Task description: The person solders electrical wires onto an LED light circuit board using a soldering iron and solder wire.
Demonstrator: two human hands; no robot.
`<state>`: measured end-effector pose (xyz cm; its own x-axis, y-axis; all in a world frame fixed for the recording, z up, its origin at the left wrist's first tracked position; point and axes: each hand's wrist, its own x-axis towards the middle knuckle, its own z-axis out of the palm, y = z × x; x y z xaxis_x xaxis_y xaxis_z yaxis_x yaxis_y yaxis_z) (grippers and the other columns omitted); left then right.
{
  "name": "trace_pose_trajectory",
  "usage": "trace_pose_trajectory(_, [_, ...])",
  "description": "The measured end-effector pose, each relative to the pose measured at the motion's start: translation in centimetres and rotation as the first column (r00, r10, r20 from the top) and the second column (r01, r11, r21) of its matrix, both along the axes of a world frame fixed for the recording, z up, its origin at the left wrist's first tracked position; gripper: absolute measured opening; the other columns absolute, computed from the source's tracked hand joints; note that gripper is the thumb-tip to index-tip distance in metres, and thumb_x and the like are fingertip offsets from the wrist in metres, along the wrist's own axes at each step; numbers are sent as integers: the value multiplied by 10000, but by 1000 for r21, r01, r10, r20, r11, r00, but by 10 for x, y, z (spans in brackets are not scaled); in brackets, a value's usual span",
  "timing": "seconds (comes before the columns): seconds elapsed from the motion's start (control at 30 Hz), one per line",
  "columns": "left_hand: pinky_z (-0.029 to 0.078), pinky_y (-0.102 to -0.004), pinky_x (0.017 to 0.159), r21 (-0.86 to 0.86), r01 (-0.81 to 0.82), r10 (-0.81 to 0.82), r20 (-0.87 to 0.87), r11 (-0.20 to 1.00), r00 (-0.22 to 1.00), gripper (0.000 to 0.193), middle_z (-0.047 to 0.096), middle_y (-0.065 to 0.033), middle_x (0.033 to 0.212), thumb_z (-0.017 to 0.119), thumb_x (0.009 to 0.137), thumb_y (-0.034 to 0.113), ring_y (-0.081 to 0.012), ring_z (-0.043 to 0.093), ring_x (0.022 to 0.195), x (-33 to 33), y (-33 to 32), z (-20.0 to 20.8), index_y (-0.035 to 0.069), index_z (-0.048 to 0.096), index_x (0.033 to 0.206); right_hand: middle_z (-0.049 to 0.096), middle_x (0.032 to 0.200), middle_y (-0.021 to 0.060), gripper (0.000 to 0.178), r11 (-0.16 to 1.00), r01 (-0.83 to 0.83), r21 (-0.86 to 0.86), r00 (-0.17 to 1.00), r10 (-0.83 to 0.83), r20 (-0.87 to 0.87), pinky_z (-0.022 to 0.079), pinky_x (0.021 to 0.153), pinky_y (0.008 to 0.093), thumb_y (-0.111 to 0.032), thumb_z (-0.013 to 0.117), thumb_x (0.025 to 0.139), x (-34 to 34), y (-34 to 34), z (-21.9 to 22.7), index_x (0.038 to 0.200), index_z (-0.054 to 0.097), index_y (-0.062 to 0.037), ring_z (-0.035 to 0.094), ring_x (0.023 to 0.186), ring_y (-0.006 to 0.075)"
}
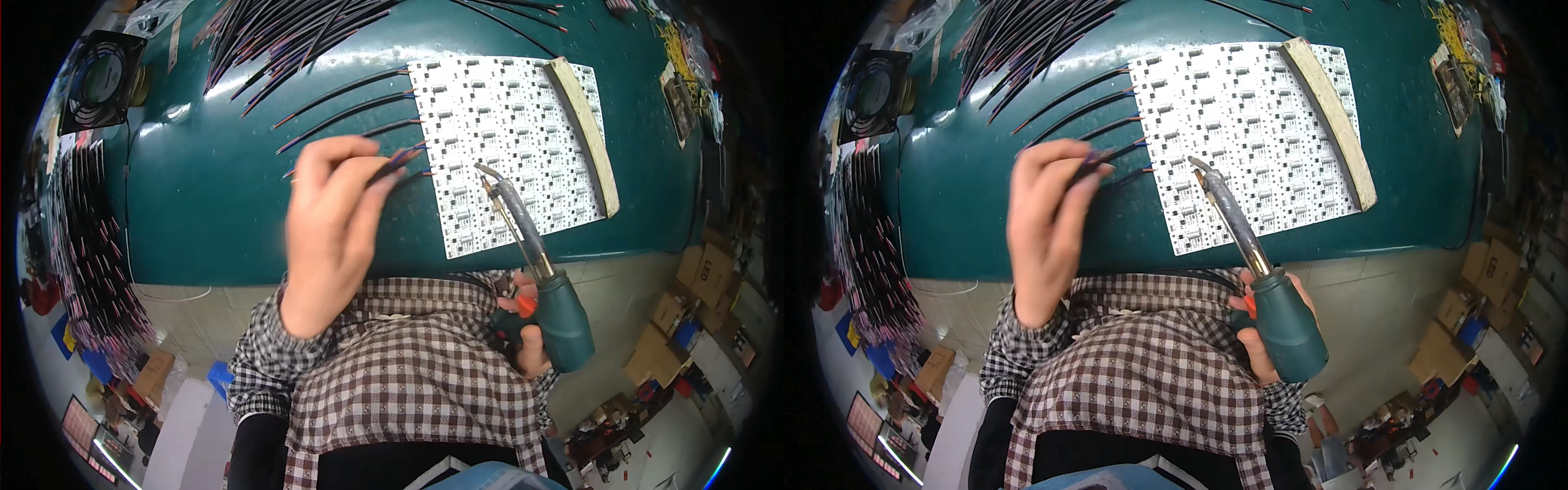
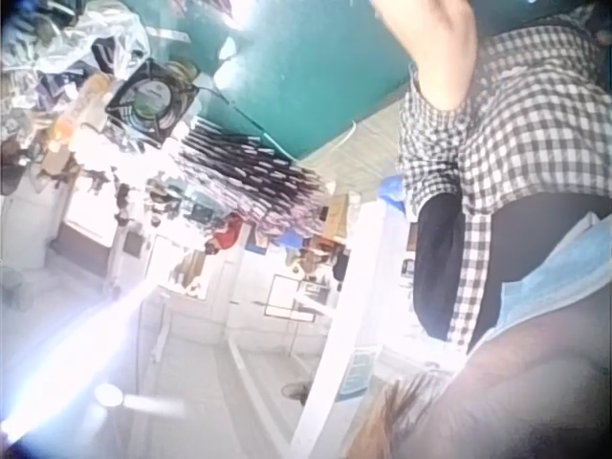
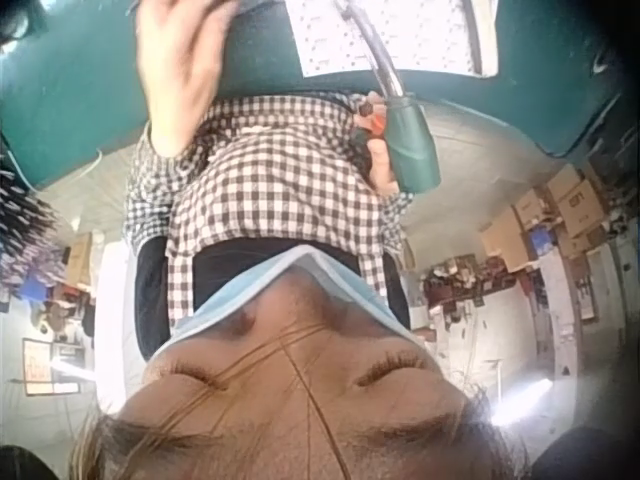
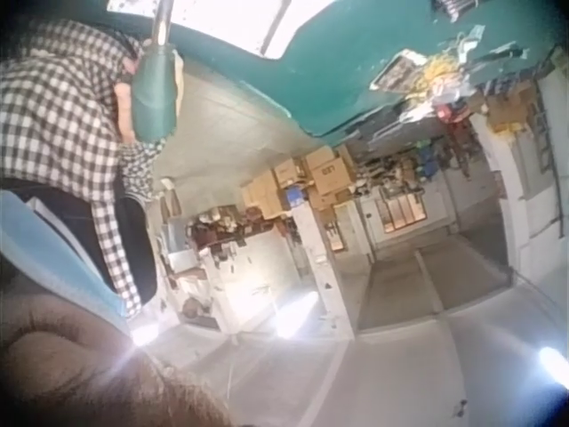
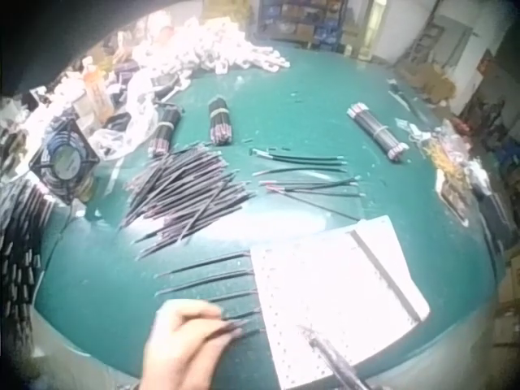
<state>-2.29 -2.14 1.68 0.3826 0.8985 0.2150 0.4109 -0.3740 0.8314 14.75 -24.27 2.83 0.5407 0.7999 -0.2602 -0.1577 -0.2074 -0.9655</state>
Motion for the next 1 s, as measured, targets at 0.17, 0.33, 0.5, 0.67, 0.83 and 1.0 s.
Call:
trace_pose_trajectory(0.17, [484,-320,600,-299,82,-56,93,951,994,142,627,-136,793,672,759,-21,-244,616,665,11,-21,6,-19,656,900,538,1286,211,651,992,-125,-28,989,127,73,563,915,389,-289,768,852,5,-2,2,1299,484,89,605,1120,275])
trace_pose_trajectory(0.33, [419,-295,560,-402,-24,-11,-85,915,996,166,585,-91,696,687,769,67,-161,519,626,23,-16,-22,-31,552,766,619,1152,201,667,954,-298,-25,920,294,259,577,885,364,-280,782,841,21,-29,-24,1296,487,109,671,945,266])
trace_pose_trajectory(0.5, [434,-363,532,-421,-34,7,-66,907,998,180,605,-156,666,678,737,82,-278,560,552,23,-17,-23,-24,532,729,633,1142,207,705,974,-224,-36,953,227,199,580,864,341,-257,797,831,10,-15,-14,1335,460,105,689,969,266])
trace_pose_trajectory(0.67, [369,-214,537,-505,-25,-22,-87,863,996,151,546,4,672,678,787,58,-28,433,625,21,-16,-17,-22,553,758,633,1175,216,770,960,-261,-99,943,276,186,581,854,336,-235,829,799,10,-17,-15,1372,421,79,685,1023,258])
trace_pose_trajectory(0.83, [370,-221,533,-466,-16,-35,-101,885,994,149,545,-7,661,677,779,56,-32,432,614,19,-17,-18,-24,552,756,636,1176,215,755,940,-287,-185,929,321,186,579,847,336,-208,834,791,10,-17,-11,1365,431,72,689,1015,250])
trace_pose_trajectory(1.0, [371,-228,528,-439,-3,-47,-102,899,994,144,537,-20,646,674,771,51,-36,430,606,20,-13,-19,-27,554,757,640,1169,216,733,953,-263,-148,942,287,171,574,854,335,-160,827,793,10,-12,-13,1365,430,70,691,1014,249])
